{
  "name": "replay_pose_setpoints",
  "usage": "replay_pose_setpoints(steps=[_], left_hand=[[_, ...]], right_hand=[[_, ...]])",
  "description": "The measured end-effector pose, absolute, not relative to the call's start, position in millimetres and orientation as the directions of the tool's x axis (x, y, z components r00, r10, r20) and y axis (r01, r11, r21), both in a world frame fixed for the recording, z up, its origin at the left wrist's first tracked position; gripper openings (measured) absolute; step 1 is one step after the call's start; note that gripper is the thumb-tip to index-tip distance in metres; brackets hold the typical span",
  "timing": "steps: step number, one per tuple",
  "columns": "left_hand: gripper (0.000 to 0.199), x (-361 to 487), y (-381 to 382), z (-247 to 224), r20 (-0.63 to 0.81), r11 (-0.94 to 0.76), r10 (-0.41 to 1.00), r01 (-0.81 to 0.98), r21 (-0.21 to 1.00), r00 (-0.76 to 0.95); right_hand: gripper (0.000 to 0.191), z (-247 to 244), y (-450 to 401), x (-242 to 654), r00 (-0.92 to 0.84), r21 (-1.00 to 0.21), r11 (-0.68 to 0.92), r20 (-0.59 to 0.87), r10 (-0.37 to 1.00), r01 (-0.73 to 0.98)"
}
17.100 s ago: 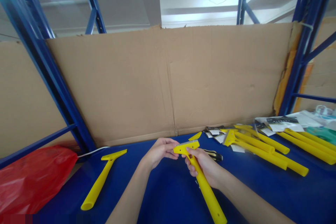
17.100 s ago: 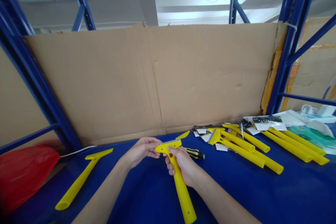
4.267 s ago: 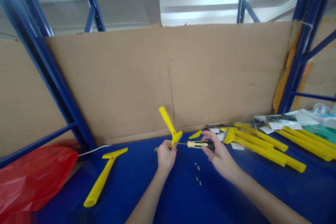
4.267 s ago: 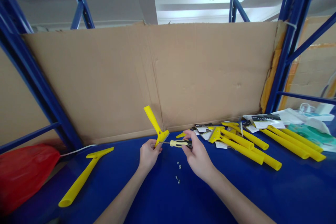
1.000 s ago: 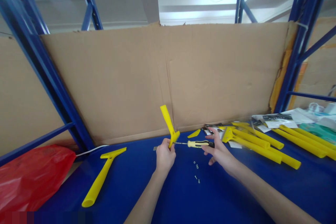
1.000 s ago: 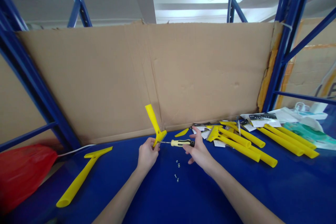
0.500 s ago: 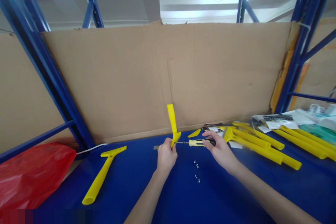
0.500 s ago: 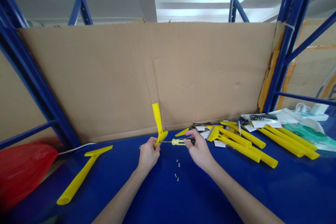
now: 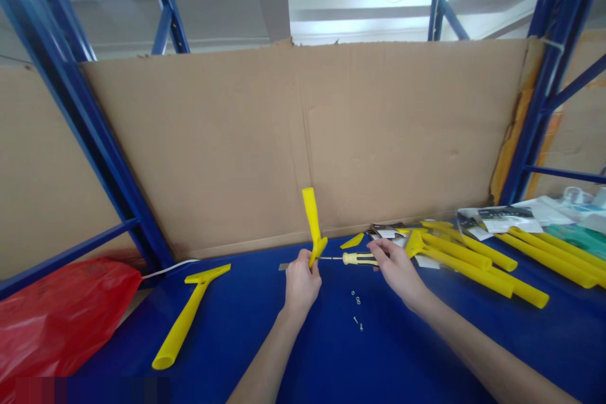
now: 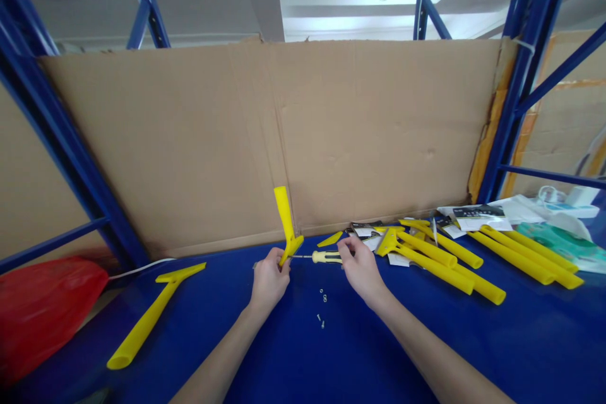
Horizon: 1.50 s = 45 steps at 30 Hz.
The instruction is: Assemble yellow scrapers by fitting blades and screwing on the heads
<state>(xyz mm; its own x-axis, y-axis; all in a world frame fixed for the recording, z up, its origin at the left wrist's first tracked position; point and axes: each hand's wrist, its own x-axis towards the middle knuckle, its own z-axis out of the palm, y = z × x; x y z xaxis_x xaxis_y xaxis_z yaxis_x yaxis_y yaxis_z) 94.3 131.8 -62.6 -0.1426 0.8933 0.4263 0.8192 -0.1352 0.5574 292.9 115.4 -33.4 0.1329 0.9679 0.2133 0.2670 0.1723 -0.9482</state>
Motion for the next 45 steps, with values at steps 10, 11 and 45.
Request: replay_pose_setpoints(steps=[10,11,45], left_hand=[[0.009,94.5,131.3,-63.3,0.462,-0.147,0.875,0.829,0.539,-0.145],[0.009,94.4,131.3,-63.4,0.456,-0.141,0.877,0.828,0.542,-0.149],[0.010,91.5,128.8,-65.3,0.624,-0.258,0.753,0.779,0.571,-0.208]], right_hand=[[0.032,-26.1,106.9,293.8,0.072,-0.944,0.219,0.243,0.967,0.247],[0.028,-24.7,108.1,293.1,0.088,-0.938,0.210,0.242,0.966,0.275],[0.018,-41.3,128.9,321.9,0.136,-0.586,0.074,0.307,0.942,0.807]])
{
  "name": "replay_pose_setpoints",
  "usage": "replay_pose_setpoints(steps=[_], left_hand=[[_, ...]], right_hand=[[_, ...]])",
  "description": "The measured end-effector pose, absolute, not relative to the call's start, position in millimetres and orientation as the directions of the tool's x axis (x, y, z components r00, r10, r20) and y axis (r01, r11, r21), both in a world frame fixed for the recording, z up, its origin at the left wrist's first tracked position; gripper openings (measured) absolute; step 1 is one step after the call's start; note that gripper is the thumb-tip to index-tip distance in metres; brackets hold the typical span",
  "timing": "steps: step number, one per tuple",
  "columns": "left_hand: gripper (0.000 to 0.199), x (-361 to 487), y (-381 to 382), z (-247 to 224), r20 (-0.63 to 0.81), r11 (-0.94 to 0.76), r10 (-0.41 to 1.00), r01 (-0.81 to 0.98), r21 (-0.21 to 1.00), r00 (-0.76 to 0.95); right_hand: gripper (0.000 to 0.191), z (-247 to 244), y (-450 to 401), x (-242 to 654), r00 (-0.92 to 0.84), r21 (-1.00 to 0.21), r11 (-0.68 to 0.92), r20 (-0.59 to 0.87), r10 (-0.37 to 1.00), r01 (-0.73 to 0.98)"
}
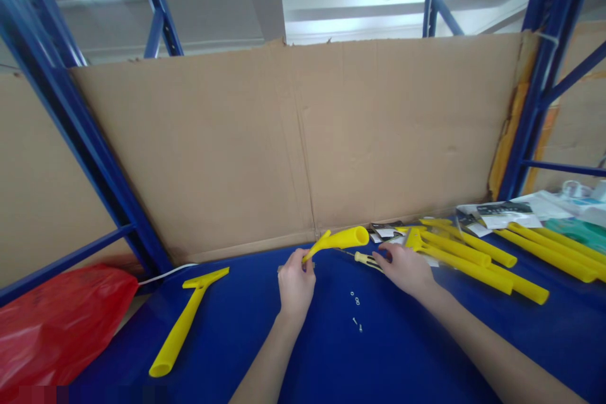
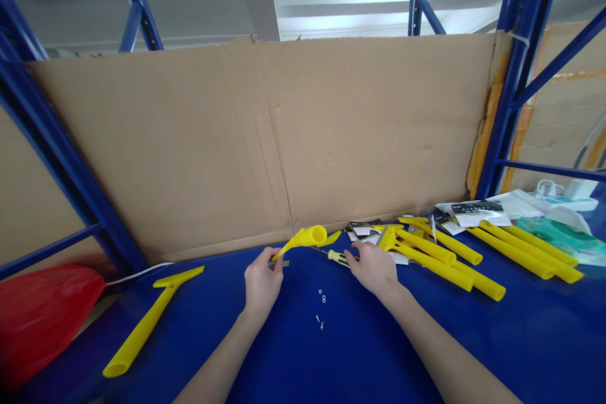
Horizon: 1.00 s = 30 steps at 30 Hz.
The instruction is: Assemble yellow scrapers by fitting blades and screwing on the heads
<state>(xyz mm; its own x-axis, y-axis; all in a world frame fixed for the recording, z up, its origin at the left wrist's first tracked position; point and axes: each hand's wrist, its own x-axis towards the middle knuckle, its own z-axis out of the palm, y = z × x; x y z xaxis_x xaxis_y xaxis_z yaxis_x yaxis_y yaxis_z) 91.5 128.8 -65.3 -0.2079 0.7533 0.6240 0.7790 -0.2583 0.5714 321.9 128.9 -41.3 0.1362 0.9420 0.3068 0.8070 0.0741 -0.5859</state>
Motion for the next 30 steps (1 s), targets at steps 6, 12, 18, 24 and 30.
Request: replay_pose_setpoints(steps=[6,12,18,24,30], left_hand=[[0.017,90.5,129.5,-68.1,0.708,-0.329,0.697,0.829,0.453,-0.110],[0.024,90.4,126.9,-68.9,0.791,-0.484,0.609,0.814,0.320,0.052],[0.025,101.5,128.1,-66.0,0.751,-0.345,0.583,0.743,0.574,-0.310],[0.008,108.2,123.9,-68.1,0.414,-0.396,0.904,0.563,0.725,0.104],[0.009,118.9,115.1,-61.6,0.213,-0.416,0.906,0.676,0.608,0.366]], right_hand=[[0.046,-20.1,116.2,310.8,0.152,-0.875,0.099,0.193,0.969,0.473],[0.036,-10.9,99.4,301.8,-0.477,-0.942,-0.301,-0.199,0.856,-0.148],[0.045,-28.5,107.9,301.8,-0.346,-0.953,-0.225,-0.145,0.927,-0.204],[0.050,-39.8,115.2,302.8,-0.308,-0.973,-0.149,-0.088,0.947,-0.179],[0.050,-42.0,118.1,304.2,-0.339,-0.985,-0.110,-0.059,0.939,-0.133]])
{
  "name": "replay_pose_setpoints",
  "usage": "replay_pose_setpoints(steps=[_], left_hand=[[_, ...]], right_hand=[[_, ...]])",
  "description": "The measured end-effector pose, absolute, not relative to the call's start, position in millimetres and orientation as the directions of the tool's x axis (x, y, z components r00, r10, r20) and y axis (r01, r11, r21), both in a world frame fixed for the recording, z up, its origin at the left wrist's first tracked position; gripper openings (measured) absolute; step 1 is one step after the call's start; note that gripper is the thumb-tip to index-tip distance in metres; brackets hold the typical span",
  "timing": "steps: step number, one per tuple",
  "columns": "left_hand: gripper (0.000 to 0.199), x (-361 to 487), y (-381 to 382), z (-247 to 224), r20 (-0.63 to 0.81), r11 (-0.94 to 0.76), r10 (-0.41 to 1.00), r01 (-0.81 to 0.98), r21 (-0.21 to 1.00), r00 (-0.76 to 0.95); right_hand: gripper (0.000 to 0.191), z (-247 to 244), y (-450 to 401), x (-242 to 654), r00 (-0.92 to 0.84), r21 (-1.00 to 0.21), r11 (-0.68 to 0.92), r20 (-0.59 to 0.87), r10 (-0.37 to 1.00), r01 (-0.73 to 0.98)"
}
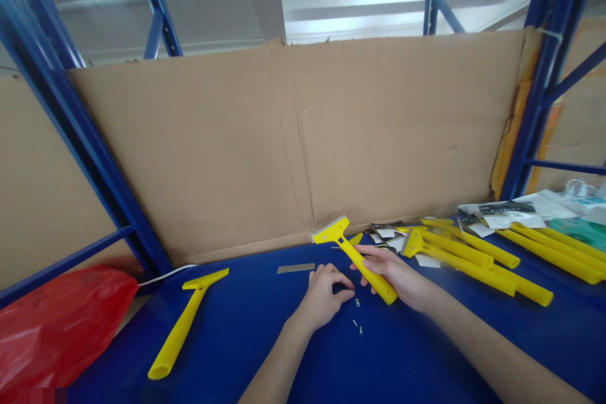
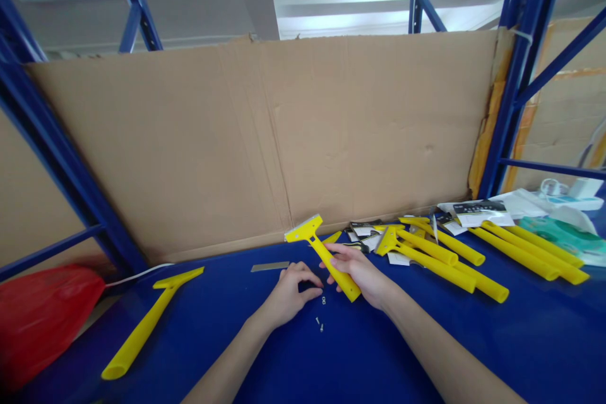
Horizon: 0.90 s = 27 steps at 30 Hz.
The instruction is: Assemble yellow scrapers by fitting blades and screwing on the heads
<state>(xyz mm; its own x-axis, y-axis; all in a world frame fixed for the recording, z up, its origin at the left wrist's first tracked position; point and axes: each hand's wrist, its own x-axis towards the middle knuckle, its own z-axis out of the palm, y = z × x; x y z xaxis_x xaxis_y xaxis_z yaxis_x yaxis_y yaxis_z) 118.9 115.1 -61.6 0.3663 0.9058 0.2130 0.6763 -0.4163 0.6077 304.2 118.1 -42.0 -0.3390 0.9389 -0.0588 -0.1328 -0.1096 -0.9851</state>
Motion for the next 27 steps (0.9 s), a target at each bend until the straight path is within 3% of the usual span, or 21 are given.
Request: replay_pose_setpoints(steps=[8,13,16,22,27], left_hand=[[0.005,115.3,114.7,-58.5,0.228,-0.466,0.880,0.663,0.586,0.417],[0.007,105.5,123.8,-51.3,0.493,-0.444,0.867,0.556,0.703,0.068],[0.006,99.0,130.6,-46.9,0.562,-0.415,0.814,0.530,0.740,-0.148],[0.006,92.7,138.8,-49.5,0.545,-0.440,0.812,0.395,0.807,-0.210],[0.021,95.5,139.8,-46.6,0.375,-0.370,0.904,0.063,0.927,-0.206]], right_hand=[[0.047,-39.5,115.8,304.3,-0.303,-0.995,-0.090,-0.070,0.950,-0.052],[0.047,-38.1,114.6,301.7,-0.307,-0.993,-0.066,-0.092,0.947,0.093],[0.048,-37.1,112.8,297.5,-0.362,-0.974,-0.006,-0.089,0.928,0.225],[0.049,-36.7,109.4,291.0,-0.413,-0.938,0.076,-0.076,0.907,0.339],[0.049,-39.2,108.4,291.6,-0.474,-0.939,0.114,-0.057,0.879,0.323]])
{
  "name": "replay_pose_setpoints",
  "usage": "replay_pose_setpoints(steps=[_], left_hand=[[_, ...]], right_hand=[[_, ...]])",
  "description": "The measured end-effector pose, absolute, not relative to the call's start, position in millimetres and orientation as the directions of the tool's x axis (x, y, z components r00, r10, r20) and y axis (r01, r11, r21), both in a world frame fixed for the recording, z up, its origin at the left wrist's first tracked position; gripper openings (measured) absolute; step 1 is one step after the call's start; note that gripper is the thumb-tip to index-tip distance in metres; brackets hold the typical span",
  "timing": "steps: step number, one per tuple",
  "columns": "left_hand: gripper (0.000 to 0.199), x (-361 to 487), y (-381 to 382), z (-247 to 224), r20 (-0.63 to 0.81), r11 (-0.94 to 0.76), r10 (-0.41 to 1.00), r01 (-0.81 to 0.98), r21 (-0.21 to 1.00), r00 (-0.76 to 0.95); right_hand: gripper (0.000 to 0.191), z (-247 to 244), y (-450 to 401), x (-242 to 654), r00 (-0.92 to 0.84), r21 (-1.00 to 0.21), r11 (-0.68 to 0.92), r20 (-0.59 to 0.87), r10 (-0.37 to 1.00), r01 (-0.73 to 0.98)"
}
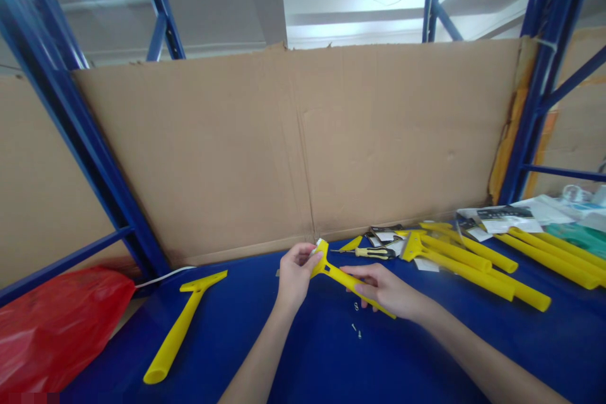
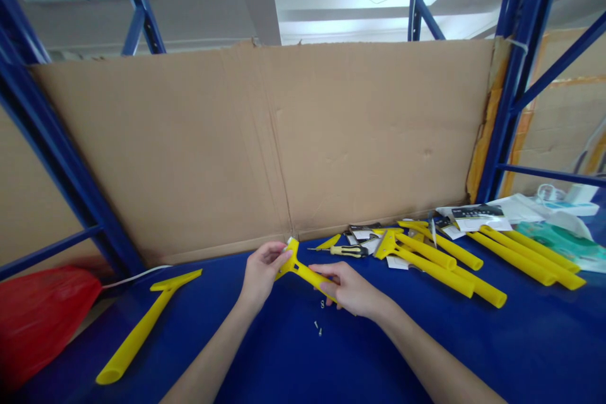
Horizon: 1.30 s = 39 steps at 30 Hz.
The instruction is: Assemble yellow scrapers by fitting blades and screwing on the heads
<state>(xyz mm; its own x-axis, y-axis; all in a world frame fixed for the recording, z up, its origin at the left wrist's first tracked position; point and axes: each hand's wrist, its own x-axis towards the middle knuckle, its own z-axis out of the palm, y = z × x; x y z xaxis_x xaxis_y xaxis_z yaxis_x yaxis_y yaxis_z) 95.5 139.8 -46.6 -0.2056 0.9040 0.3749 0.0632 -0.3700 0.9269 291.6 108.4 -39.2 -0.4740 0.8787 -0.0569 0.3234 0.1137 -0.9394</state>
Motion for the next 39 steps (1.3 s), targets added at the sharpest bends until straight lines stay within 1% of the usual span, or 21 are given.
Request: replay_pose_setpoints(steps=[3,8,11,14,17,19,21,23,25,26,28,29,31,33,34,36,37,39], left_hand=[[0.033,95.7,137.6,-42.0,0.252,-0.272,0.948,-0.081,0.959,-0.194],[0.041,87.8,135.6,-40.0,0.053,-0.071,0.992,-0.154,0.986,-0.117],[0.039,83.8,135.7,-40.5,0.014,-0.026,0.997,-0.158,0.987,-0.081],[0.037,82.7,134.9,-39.1,0.014,-0.023,0.998,-0.149,0.989,-0.059],[0.034,83.1,134.4,-38.0,0.015,-0.025,0.997,-0.133,0.991,-0.076],[0.032,84.0,135.1,-38.8,0.040,-0.049,0.996,-0.123,0.991,-0.079],[0.027,85.5,136.7,-40.9,0.123,-0.129,0.989,-0.069,0.989,-0.082],[0.017,87.3,138.0,-43.9,0.250,-0.245,0.962,0.060,0.968,-0.108],[0.009,88.7,137.8,-46.7,0.400,-0.365,0.909,0.247,0.898,-0.112],[0.010,89.0,136.7,-47.9,0.475,-0.424,0.876,0.342,0.838,-0.077],[0.019,88.9,132.6,-49.5,0.590,-0.537,0.805,0.497,0.682,0.060],[0.024,88.5,129.9,-49.8,0.618,-0.582,0.773,0.551,0.598,0.145],[0.038,87.7,124.0,-49.4,0.616,-0.625,0.735,0.634,0.454,0.283],[0.048,86.9,119.0,-47.7,0.572,-0.607,0.742,0.713,0.350,0.351],[0.048,86.7,117.4,-46.7,0.543,-0.582,0.758,0.750,0.313,0.362],[0.045,86.9,116.1,-45.2,0.487,-0.525,0.798,0.806,0.274,0.355],[0.045,87.4,116.6,-45.2,0.467,-0.503,0.815,0.819,0.275,0.343],[0.042,89.7,119.4,-47.1,0.461,-0.480,0.834,0.811,0.335,0.303]], right_hand=[[0.050,-42.0,108.9,292.6,-0.502,-0.943,0.135,-0.037,0.864,0.303],[0.049,-46.3,110.4,294.7,-0.529,-0.939,0.159,-0.028,0.848,0.304],[0.047,-45.8,109.5,295.2,-0.535,-0.936,0.173,-0.020,0.844,0.308],[0.045,-42.9,107.7,295.4,-0.528,-0.928,0.182,-0.019,0.849,0.326],[0.043,-40.5,106.2,295.5,-0.523,-0.920,0.191,-0.018,0.852,0.342],[0.042,-39.9,105.6,295.1,-0.516,-0.919,0.195,-0.011,0.857,0.344],[0.043,-39.6,105.2,294.1,-0.501,-0.927,0.181,-0.009,0.865,0.328],[0.045,-39.0,105.0,293.1,-0.482,-0.946,0.133,-0.029,0.876,0.297],[0.048,-37.9,105.1,293.0,-0.463,-0.965,0.066,-0.062,0.884,0.255],[0.049,-37.2,105.1,293.5,-0.457,-0.973,0.033,-0.078,0.886,0.230],[0.050,-35.6,105.0,295.7,-0.449,-0.984,-0.023,-0.101,0.888,0.176],[0.050,-34.7,104.7,297.2,-0.443,-0.988,-0.047,-0.110,0.890,0.150],[0.051,-32.5,103.1,300.2,-0.433,-0.989,-0.099,-0.137,0.891,0.110],[0.052,-29.3,100.6,302.6,-0.427,-0.985,-0.152,-0.173,0.888,0.083],[0.051,-27.2,99.2,303.6,-0.436,-0.982,-0.177,-0.190,0.880,0.070],[0.048,-22.4,97.5,305.2,-0.479,-0.976,-0.219,-0.198,0.855,0.013],[0.047,-20.0,97.6,306.1,-0.509,-0.970,-0.239,-0.187,0.840,-0.038],[0.047,-17.0,100.1,308.0,-0.528,-0.952,-0.260,-0.140,0.837,-0.161]])
